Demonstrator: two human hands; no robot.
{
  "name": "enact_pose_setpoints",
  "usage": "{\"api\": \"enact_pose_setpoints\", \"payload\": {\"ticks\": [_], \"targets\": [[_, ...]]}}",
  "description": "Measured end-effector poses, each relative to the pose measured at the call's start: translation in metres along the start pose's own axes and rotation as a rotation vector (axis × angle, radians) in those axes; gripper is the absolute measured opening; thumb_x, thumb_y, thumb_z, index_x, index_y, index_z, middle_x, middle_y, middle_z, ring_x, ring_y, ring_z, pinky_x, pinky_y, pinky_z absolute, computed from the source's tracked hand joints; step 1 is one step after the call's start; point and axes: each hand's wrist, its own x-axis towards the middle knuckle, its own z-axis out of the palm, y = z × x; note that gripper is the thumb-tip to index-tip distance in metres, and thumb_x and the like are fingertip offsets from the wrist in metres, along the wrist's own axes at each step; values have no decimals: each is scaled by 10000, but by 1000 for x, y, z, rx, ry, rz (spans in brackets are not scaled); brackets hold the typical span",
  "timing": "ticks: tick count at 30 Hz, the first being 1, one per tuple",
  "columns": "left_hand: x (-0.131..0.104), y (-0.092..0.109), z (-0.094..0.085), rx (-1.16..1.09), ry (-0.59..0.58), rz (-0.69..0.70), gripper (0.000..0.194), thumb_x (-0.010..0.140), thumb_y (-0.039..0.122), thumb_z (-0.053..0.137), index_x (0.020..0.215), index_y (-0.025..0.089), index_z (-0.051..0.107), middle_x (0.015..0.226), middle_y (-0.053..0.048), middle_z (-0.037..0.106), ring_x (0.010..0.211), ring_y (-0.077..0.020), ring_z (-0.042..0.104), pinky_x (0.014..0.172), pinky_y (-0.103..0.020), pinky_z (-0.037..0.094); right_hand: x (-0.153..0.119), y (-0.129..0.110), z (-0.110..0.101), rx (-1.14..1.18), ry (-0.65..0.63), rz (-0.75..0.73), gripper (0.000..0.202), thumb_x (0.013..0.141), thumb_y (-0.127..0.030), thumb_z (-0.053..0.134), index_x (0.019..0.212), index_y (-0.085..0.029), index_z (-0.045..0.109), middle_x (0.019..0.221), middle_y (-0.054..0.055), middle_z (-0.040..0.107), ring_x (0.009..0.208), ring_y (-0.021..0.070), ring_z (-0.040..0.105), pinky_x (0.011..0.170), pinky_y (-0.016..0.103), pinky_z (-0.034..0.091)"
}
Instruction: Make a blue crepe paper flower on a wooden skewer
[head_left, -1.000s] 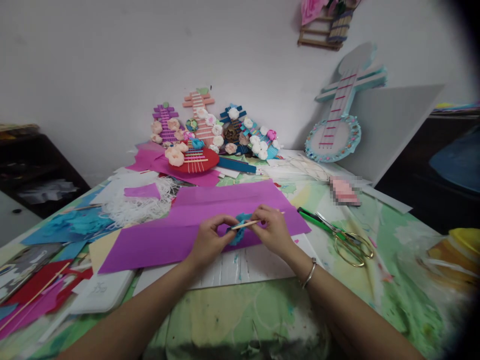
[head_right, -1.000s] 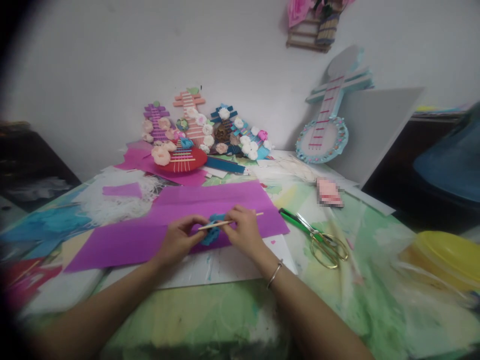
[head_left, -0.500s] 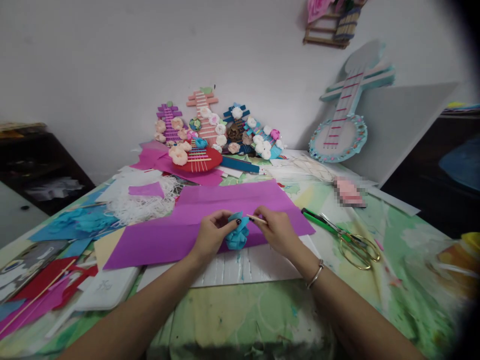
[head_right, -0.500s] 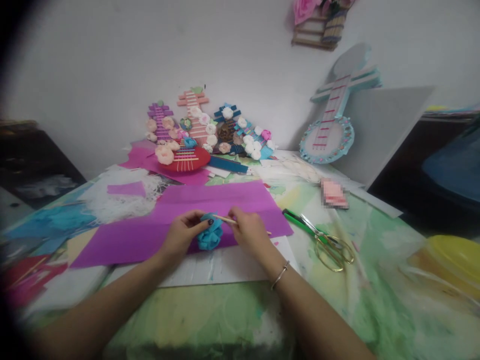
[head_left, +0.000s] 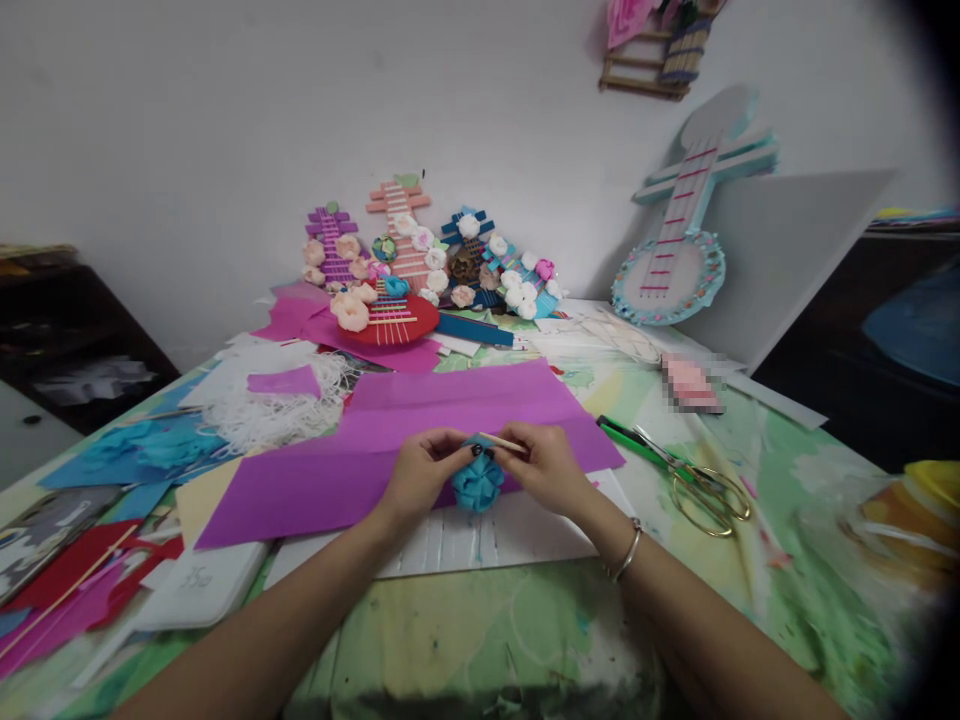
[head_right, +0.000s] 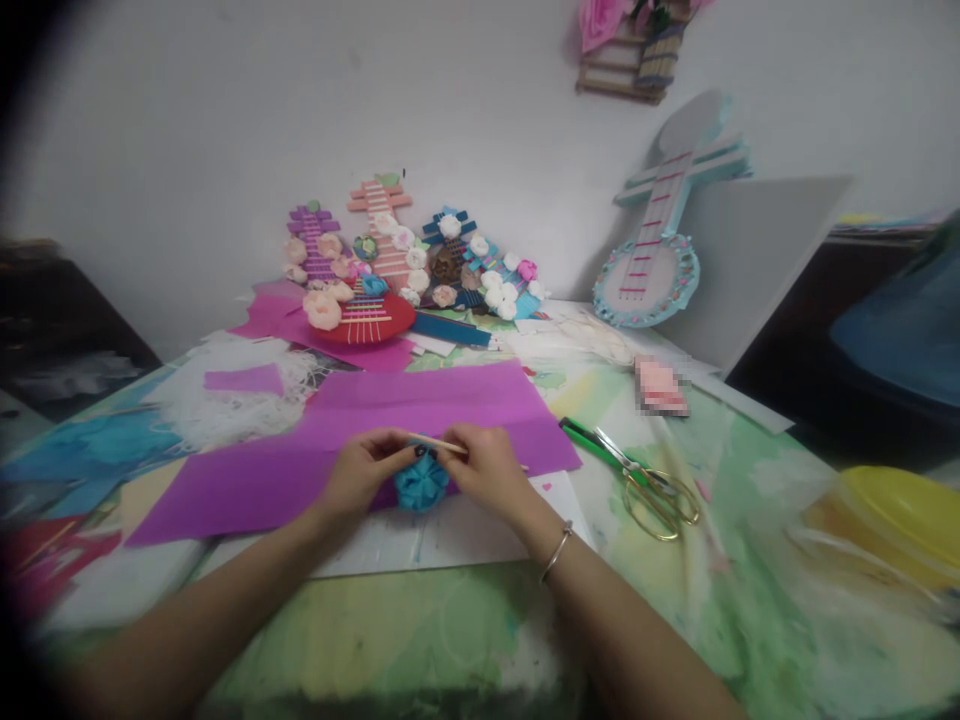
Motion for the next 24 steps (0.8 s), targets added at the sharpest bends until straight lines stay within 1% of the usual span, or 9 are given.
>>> {"api": "enact_pose_setpoints", "payload": {"ticks": [2, 4, 7, 9, 12, 15, 19, 22, 24], "targets": [[0, 0, -1, 29, -8, -1, 192, 590, 266, 748, 711, 128, 692, 621, -11, 663, 555, -114, 577, 547, -215, 448, -1, -2, -1, -99, -30, -32, 98, 790, -189, 529, 711, -161, 581, 580, -19, 559, 520, 87, 445, 505, 205, 250], [1, -1, -1, 37, -16, -3, 194, 603, 274, 738, 727, 130, 700, 638, -15, 669, 568, -119, 584, 550, -214, 445, -1, -5, -3, -172, -63, -53, 85, 804, -209, 523, 796, -171, 598, 628, -8, 595, 549, 101, 486, 522, 213, 260], [2, 0, -2, 10, -10, -13, 223, 612, 284, 727, 778, 136, 707, 695, -29, 694, 618, -134, 609, 584, -224, 459, -2, -8, -9, -248, -99, -82, 273, 837, -347, 517, 1060, -206, 586, 773, 20, 661, 643, 139, 559, 566, 229, 293], [2, 1, -1, -7, -4, -16, 240, 593, 272, 732, 790, 138, 706, 719, -39, 705, 644, -147, 623, 608, -234, 469, -2, -8, -13, -272, -121, -101, 338, 891, -383, 429, 1172, -242, 551, 889, 37, 675, 727, 156, 589, 591, 236, 309], [1, 3, 0, -26, -16, -21, 225, 584, 248, 725, 782, 143, 703, 727, -43, 709, 646, -153, 627, 603, -237, 471, -1, -7, -16, -295, -135, -91, 334, 930, -323, 348, 1158, -255, 584, 912, 43, 677, 762, 153, 599, 591, 235, 309], [-1, 4, 1, -30, -52, -21, 199, 599, 231, 703, 777, 145, 701, 718, -39, 705, 627, -150, 620, 580, -231, 462, 0, -6, -17, -320, -120, -82, 293, 908, -295, 408, 1101, -247, 623, 859, 37, 680, 728, 147, 592, 575, 234, 293], [-3, 3, 0, -53, -69, -39, 198, 597, 207, 696, 785, 146, 704, 698, -29, 698, 593, -139, 610, 551, -222, 451, 0, -7, -16, -335, -103, -95, 260, 901, -284, 431, 1021, -233, 655, 776, 36, 662, 692, 139, 572, 573, 233, 280], [-5, 3, 0, -81, -63, -62, 190, 650, 267, 673, 791, 146, 713, 708, -39, 702, 603, -144, 616, 555, -230, 458, 0, -8, -14, -335, -98, -105, 256, 898, -285, 437, 1010, -230, 661, 752, 40, 653, 684, 140, 567, 577, 236, 284], [-5, 4, 0, -70, -15, -75, 227, 693, 337, 642, 765, 136, 720, 685, -53, 700, 598, -155, 615, 549, -242, 461, -1, -8, -12, -332, -88, -118, 258, 899, -285, 437, 1015, -231, 661, 761, 46, 654, 704, 146, 571, 593, 240, 301]]}}
